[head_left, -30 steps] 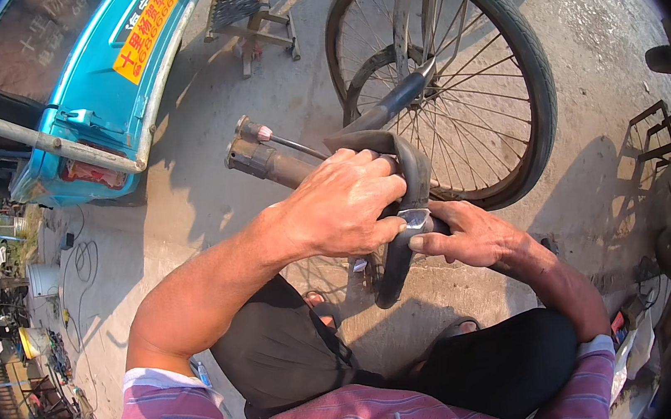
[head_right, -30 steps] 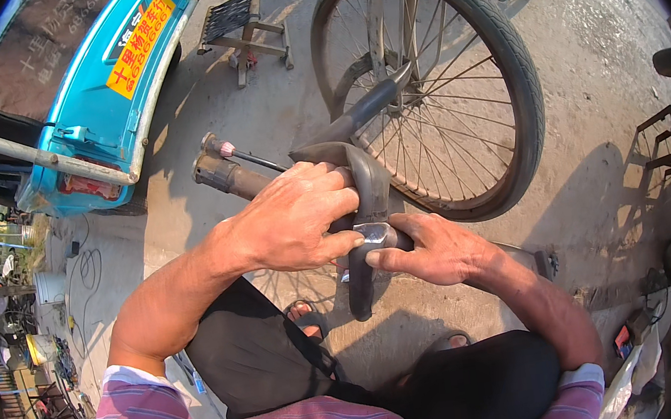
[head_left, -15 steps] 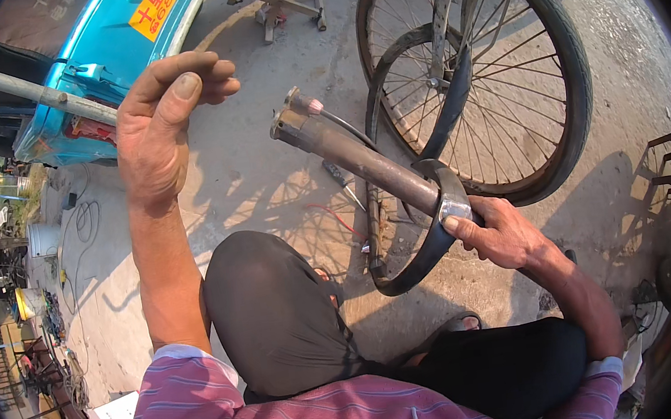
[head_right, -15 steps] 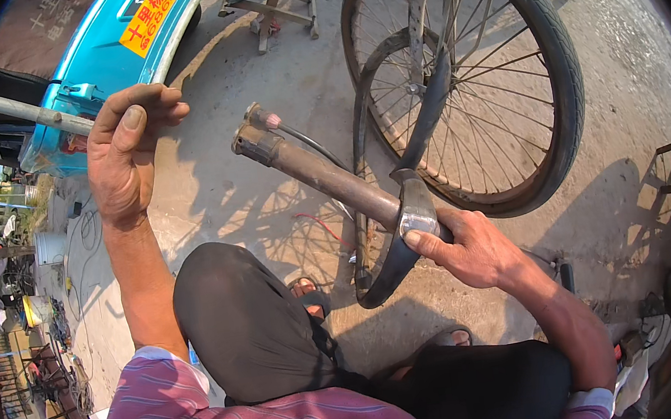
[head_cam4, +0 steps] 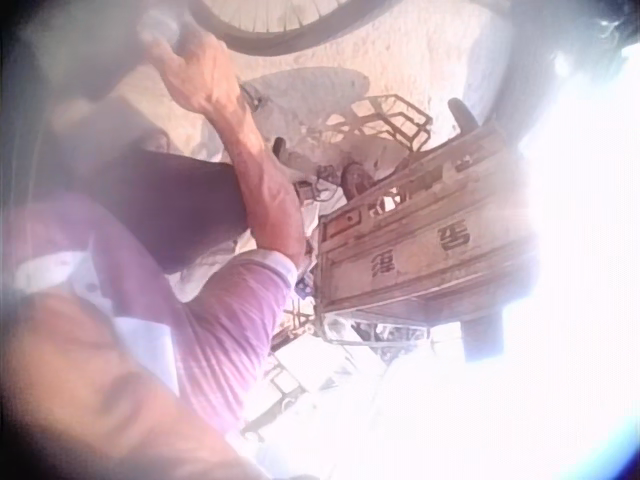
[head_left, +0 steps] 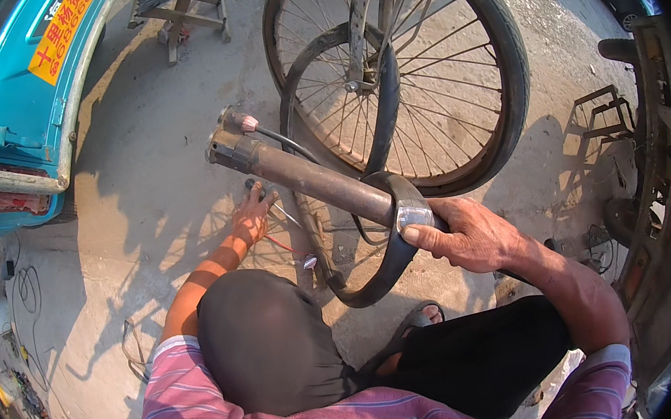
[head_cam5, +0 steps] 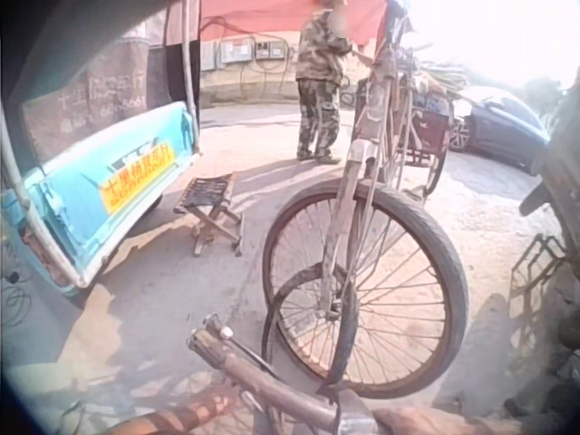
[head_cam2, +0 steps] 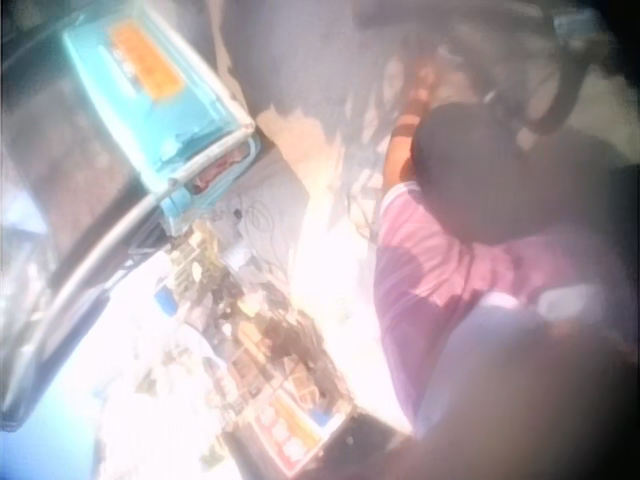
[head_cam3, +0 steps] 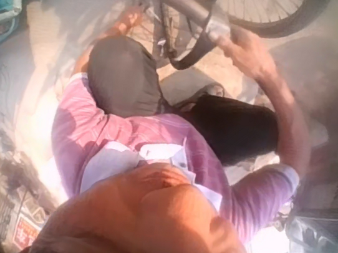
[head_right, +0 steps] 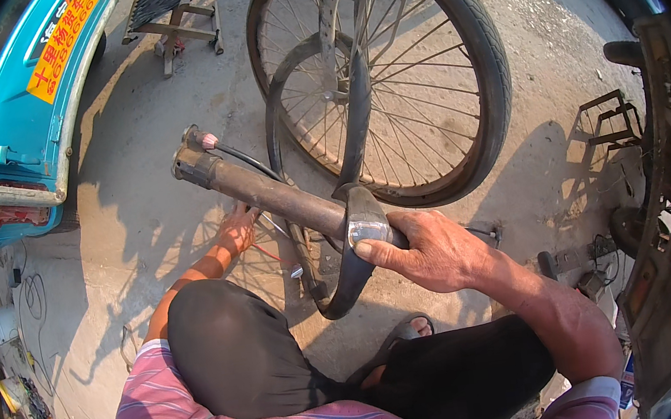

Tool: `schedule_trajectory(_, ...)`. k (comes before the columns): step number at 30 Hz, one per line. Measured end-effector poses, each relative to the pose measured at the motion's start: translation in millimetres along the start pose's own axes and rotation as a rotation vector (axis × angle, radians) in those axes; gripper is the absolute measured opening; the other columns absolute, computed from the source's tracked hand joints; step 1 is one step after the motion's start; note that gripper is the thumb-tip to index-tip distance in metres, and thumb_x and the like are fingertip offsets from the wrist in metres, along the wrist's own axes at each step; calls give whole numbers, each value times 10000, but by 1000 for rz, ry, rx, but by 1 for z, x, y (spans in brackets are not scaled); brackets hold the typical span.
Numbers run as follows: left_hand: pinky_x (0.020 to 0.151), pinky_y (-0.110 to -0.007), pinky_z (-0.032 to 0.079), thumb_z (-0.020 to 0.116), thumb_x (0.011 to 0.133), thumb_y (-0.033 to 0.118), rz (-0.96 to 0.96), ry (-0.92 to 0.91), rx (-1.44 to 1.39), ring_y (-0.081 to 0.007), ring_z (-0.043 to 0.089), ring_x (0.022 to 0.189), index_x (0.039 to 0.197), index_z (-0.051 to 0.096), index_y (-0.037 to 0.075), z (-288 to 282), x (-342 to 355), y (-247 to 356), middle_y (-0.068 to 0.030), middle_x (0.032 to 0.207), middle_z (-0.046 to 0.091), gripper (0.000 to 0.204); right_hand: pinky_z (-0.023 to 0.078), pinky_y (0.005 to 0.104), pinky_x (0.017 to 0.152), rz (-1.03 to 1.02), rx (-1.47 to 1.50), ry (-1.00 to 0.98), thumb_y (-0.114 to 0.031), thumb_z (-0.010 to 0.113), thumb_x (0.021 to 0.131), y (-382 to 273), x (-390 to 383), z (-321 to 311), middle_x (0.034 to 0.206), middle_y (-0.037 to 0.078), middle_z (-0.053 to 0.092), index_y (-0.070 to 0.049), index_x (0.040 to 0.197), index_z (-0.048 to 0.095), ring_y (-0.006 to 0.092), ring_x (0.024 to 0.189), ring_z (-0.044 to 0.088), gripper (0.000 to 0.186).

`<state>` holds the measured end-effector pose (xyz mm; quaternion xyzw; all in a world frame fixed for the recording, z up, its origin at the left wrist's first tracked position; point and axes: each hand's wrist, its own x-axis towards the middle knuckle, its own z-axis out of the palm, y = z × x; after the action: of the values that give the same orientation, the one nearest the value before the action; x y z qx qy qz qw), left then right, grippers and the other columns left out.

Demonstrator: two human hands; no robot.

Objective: The person applies a patch to a bicycle inner tube, presses it down, and then uses a screwdriver to insert the tube into the tire. The person then works to seat the tire onto the wheel rim.

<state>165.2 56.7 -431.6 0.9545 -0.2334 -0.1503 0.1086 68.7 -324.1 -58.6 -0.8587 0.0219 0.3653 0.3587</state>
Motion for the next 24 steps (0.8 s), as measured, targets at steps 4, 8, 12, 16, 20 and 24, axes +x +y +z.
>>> schedule_trajectory(4, 1044, -542, 509, 587, 940, 120, -38, -175, 132, -450, 602, 1264, 1356, 621, 188, 4, 20, -9, -212, 1393, 555, 423, 552, 471, 720, 5, -7, -35, -795, 542, 948, 8, 3, 6, 768, 185, 678, 53, 1093, 711, 322, 774, 701, 876)
schedule_trajectory(8, 956, -536, 536, 608, 931, 147, -85, -71, -26, -423, 662, 1123, 1264, 633, 148, 3, 2, -37, -210, 1244, 636, 333, 550, 483, 733, -76, -1, 0, -784, 543, 954, 16, 7, 6, 773, 197, 676, 58, 1052, 697, 332, 792, 712, 862)
schedule_trajectory(12, 743, -438, 584, 630, 934, 94, -308, 47, -367, -301, 698, 804, 1255, 575, 67, -31, -58, -69, -180, 1040, 678, 327, 552, 489, 755, -99, 6, 4, -771, 535, 965, 18, 12, 3, 787, 209, 684, 62, 1042, 686, 343, 813, 722, 850)
schedule_trajectory(16, 575, -271, 554, 639, 984, 83, -638, 206, -1251, -133, 636, 670, 1291, 501, 36, -121, -104, -49, -126, 1023, 706, 340, 565, 484, 783, -75, 0, -26, -743, 526, 987, 17, 22, 1, 796, 211, 705, 56, 1059, 691, 341, 825, 738, 819)
schedule_trajectory(20, 652, -268, 575, 612, 1016, 61, -192, 437, -1334, -140, 644, 714, 1324, 496, 42, -252, -113, 20, -183, 1149, 704, 330, 575, 487, 796, -115, -29, -20, -753, 532, 977, 10, 31, 0, 774, 210, 700, 76, 1072, 690, 334, 825, 743, 850)
schedule_trajectory(24, 738, -284, 593, 624, 1037, 81, 375, 436, -1201, -173, 677, 854, 1319, 491, 46, -350, -112, 119, -224, 1224, 674, 314, 577, 477, 796, -158, -52, -20, -705, 586, 973, -2, 33, -1, 804, 222, 697, 89, 1065, 693, 315, 844, 737, 806)
